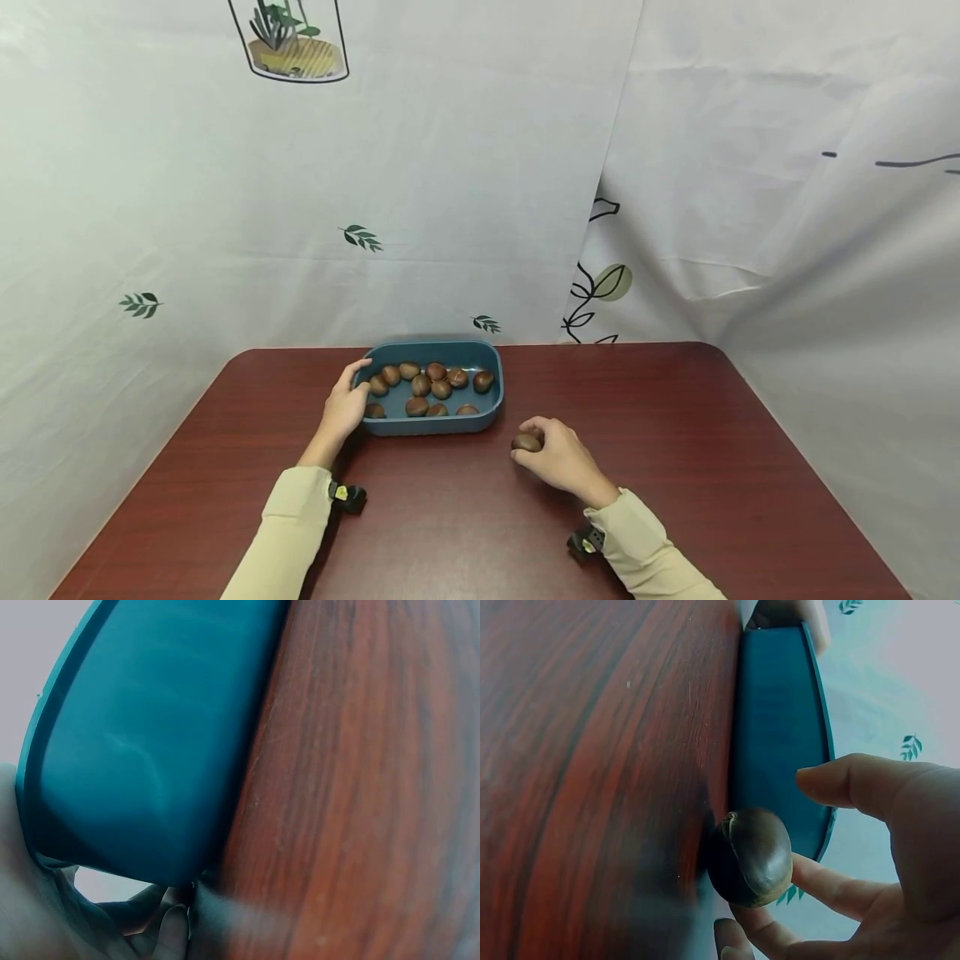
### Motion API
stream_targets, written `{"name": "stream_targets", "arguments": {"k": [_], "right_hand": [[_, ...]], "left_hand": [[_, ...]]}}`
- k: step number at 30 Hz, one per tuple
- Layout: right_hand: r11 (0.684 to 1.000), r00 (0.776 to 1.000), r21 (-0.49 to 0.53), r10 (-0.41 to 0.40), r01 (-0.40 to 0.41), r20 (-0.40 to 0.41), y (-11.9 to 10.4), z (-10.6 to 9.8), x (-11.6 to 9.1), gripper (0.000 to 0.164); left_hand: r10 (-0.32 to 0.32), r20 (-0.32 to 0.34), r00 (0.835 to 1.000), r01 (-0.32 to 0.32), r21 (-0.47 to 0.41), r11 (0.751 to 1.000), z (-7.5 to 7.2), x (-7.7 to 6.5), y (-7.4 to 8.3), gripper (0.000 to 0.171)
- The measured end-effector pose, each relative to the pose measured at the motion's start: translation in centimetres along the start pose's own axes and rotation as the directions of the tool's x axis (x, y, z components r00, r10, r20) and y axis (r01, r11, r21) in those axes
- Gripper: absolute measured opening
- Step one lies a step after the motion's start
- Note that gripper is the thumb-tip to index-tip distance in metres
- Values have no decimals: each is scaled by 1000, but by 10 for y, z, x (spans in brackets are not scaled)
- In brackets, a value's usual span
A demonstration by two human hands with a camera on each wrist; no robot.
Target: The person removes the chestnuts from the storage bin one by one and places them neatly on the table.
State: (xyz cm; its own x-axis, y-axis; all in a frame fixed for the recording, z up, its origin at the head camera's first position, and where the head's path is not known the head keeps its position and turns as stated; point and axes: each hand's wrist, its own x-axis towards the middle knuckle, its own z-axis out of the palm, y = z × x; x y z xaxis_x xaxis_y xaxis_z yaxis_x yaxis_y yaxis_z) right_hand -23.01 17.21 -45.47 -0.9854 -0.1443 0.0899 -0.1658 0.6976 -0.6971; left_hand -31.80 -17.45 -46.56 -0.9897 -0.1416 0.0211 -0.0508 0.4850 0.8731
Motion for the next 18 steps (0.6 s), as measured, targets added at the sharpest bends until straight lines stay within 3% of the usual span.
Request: {"name": "stream_targets", "arguments": {"k": [18], "right_hand": [[1000, 1000, 5, -6, 6, 15, -1, -1, -1, 38]], "left_hand": [[-8, 3, 1000, 8, 1, 1000, 0, -2, 1, 47]]}}
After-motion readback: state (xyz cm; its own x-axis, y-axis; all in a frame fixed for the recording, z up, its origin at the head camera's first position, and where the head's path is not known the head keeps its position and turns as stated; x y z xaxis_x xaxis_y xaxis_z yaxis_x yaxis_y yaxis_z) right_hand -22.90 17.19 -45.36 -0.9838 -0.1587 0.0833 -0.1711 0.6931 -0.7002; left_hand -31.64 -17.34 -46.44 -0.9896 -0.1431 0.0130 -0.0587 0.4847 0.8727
